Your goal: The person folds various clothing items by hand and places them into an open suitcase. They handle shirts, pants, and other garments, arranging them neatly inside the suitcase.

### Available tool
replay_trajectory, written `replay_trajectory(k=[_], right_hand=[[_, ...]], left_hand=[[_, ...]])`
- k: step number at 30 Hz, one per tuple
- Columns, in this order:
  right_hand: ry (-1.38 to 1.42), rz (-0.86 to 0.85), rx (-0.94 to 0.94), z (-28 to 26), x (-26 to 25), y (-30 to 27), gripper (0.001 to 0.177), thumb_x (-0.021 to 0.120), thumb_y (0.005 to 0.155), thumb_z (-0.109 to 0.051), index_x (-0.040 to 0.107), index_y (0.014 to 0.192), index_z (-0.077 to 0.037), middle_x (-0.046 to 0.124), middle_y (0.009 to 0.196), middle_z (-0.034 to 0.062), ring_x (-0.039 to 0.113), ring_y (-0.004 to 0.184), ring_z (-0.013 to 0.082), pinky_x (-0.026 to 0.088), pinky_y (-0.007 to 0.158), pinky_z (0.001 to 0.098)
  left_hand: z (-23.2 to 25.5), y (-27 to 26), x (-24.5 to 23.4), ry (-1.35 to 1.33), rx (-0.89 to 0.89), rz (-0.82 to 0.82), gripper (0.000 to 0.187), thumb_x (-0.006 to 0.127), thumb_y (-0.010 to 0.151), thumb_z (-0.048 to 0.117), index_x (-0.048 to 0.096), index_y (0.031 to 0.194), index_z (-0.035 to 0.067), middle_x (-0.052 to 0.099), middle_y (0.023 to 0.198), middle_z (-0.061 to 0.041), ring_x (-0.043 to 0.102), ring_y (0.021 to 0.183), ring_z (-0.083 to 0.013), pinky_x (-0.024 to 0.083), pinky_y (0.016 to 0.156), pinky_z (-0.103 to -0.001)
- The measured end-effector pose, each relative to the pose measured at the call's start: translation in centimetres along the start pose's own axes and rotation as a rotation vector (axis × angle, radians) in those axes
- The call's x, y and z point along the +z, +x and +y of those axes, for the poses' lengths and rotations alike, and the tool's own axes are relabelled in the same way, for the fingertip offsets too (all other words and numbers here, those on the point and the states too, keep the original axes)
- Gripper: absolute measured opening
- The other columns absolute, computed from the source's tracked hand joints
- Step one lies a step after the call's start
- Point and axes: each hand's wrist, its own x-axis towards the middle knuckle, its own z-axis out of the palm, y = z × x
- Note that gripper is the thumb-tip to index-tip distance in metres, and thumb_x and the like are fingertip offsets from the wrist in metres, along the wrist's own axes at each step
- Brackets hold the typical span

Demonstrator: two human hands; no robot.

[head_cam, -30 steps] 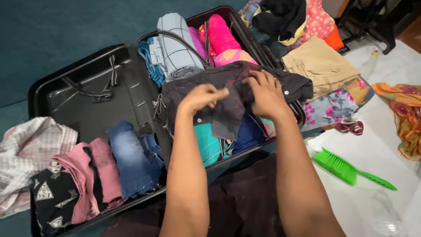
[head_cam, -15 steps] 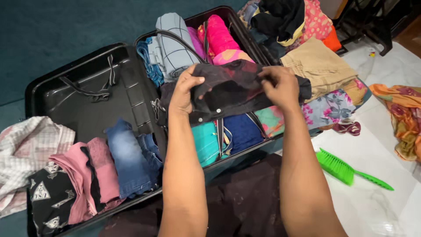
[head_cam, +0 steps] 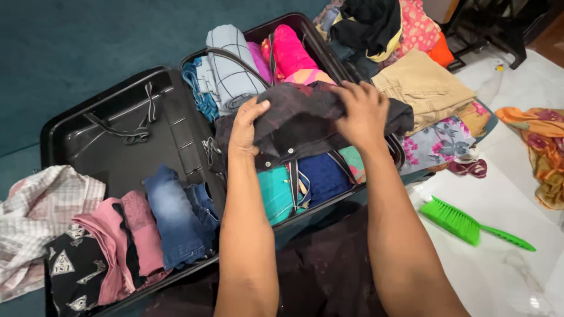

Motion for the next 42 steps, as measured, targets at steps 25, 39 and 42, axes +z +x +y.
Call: replay_trajectory(k=[25,39,42], right_hand=[[0.931,0.742,1.24,16.0,3.8,-4.7,0.03,0.068,0.089,-0.012,0.065,0.116,0.0,0.067,0.121,0.0171,0.067,0.108,0.0299,0.058,0.093,0.0458],[1.079,0.453,1.19,13.2,2.1,-5.0,0.03,0.089,0.073,-0.002,0.07,0.097,-0.001,0.069,0.091,0.0108,0.06,0.065,0.0221,0.047,0.058,0.0356],[1.004,0.475,0.945,10.1,1.0,-4.2,0.037,0.083,0.061,0.003,0.073,0.096,-0.002,0.075,0.092,0.0076,0.073,0.072,0.0196,0.061,0.066,0.0327]], left_hand=[[-1.6,-0.1,7.2,1.52,0.754,0.282,0.034,0.067,0.085,0.013,0.072,0.118,0.011,0.066,0.126,-0.008,0.06,0.12,-0.0329,0.045,0.098,-0.05],[-9.4,0.7,10.2,1.916,0.393,-0.268,0.076,0.053,0.089,0.071,0.034,0.157,0.042,0.018,0.169,-0.002,0.011,0.156,-0.0367,0.01,0.111,-0.083],[-9.1,0.6,10.4,1.92,0.346,-0.262,0.075,0.053,0.089,0.071,0.034,0.156,0.045,0.016,0.17,-0.001,0.01,0.156,-0.0368,0.011,0.109,-0.085]])
